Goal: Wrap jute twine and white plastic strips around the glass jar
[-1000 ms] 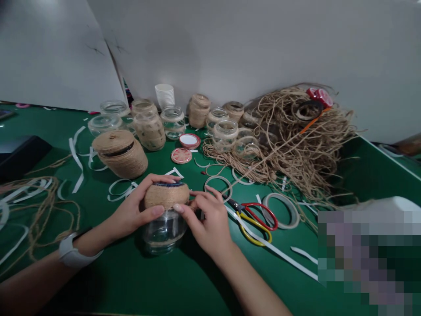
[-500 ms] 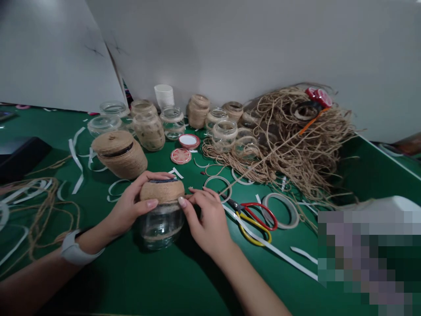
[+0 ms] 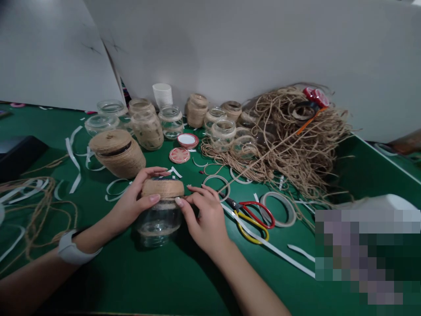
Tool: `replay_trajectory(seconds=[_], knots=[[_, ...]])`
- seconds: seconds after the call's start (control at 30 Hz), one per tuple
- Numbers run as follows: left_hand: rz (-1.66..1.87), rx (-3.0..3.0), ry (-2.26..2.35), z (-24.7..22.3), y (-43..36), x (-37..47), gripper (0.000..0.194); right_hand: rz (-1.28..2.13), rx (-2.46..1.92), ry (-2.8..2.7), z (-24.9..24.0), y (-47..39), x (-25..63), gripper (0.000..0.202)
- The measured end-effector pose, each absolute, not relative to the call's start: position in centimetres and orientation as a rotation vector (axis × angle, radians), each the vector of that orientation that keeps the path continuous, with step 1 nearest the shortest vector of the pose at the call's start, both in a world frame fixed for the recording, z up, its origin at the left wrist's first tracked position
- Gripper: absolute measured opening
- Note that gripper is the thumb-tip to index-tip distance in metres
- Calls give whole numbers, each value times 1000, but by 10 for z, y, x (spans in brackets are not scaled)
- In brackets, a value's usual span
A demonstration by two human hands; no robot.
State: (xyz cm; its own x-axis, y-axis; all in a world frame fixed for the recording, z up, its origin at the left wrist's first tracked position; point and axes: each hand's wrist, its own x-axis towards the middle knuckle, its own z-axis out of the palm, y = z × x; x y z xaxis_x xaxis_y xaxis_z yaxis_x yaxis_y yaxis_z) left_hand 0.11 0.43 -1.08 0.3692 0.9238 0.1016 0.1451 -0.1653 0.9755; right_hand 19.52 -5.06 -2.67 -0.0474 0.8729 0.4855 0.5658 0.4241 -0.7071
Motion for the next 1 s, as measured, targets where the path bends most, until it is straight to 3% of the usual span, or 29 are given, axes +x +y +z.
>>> replay_trajectory(seconds=[0.2,0.37,0.47,0.63,0.8,1.0], knots=[[879,1476,845,-13,4,-1,50,584,-1293,-1663,-27,-50,195,26],[880,1568,916,-12,3,1,87,530,-1252,-1657,-27,-51,194,31],[883,1597,947,-11,2,2,97,487,-1248,-1670,-27,-52,193,28],[970,1549,904,-14,1,0,93,556,-1251,-1656,-26,-51,192,24],[975,1455,817,-17,-1,-1,91,797,-1239,-1544,-27,-50,192,31],[925,1574,954,-11,0,1,98,662,-1215,-1508,-28,-51,191,27]])
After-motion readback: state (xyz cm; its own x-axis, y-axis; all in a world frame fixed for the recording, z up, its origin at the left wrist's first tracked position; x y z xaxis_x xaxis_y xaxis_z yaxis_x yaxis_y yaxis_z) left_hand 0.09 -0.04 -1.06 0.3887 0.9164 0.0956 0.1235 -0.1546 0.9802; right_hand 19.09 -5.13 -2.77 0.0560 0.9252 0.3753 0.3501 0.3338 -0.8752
